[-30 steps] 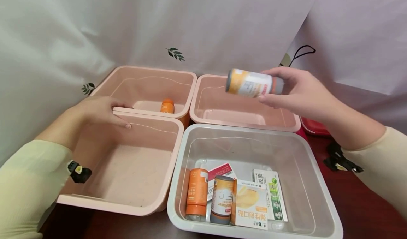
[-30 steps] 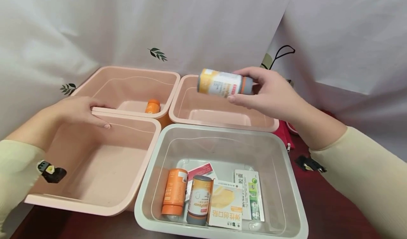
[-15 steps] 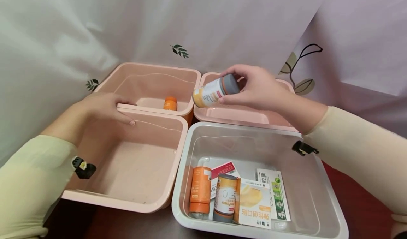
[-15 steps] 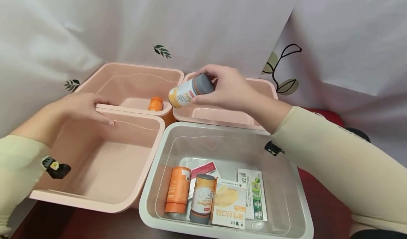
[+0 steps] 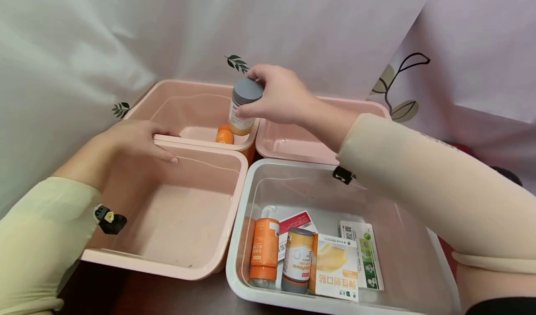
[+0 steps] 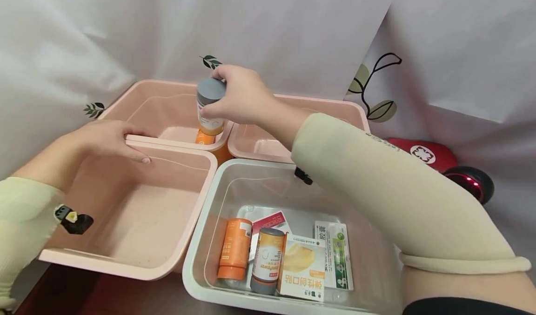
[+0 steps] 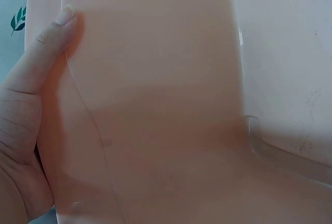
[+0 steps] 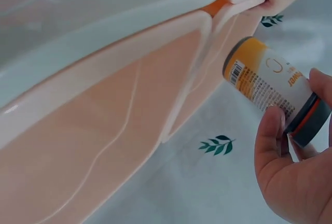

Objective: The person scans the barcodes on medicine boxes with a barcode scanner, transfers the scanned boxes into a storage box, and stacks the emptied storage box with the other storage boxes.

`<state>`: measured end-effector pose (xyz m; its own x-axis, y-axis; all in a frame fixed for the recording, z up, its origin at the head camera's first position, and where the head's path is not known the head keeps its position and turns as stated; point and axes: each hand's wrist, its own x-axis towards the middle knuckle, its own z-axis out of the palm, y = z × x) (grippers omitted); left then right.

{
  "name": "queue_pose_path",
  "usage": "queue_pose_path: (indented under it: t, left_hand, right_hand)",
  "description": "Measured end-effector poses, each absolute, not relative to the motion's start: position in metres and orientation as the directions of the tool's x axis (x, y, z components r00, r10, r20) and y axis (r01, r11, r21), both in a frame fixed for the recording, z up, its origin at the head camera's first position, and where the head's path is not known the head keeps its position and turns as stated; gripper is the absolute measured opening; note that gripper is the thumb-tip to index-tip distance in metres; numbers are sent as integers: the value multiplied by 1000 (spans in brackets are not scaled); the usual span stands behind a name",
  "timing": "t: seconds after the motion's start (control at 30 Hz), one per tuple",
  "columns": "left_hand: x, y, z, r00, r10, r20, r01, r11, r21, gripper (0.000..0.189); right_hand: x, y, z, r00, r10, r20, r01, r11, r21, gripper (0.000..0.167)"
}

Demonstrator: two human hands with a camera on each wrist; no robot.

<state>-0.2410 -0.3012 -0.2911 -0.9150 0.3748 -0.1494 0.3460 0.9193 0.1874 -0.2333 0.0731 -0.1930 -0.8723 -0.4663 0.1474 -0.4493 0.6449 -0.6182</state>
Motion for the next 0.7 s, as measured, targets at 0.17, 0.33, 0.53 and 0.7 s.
queue_pose_path:
  t: [0.17,0.33,0.53,0.7]
  left_hand:
    - [-240,-301,-291,-913,378,-151,348,918,192,74]
    - [-239,-301,-293,-915,371,-156,340,920,193,76]
    - [-240,-300,-293,-916,368,-161,336,921,194,77]
    - [-241,-300,-294,-914,372,-159,340,920,196,76]
  right_hand:
    - [-237,60,-194,-872,-474,123,-441,651,-617,58]
    - [-239,59,-200,-873,-471,124,-441,655,-613,58]
    - [-239,64,-205,-890,-439,124,-408,646,-645,61]
    - [-239,69,-206,-896,-424,136,-406,653,-639,58]
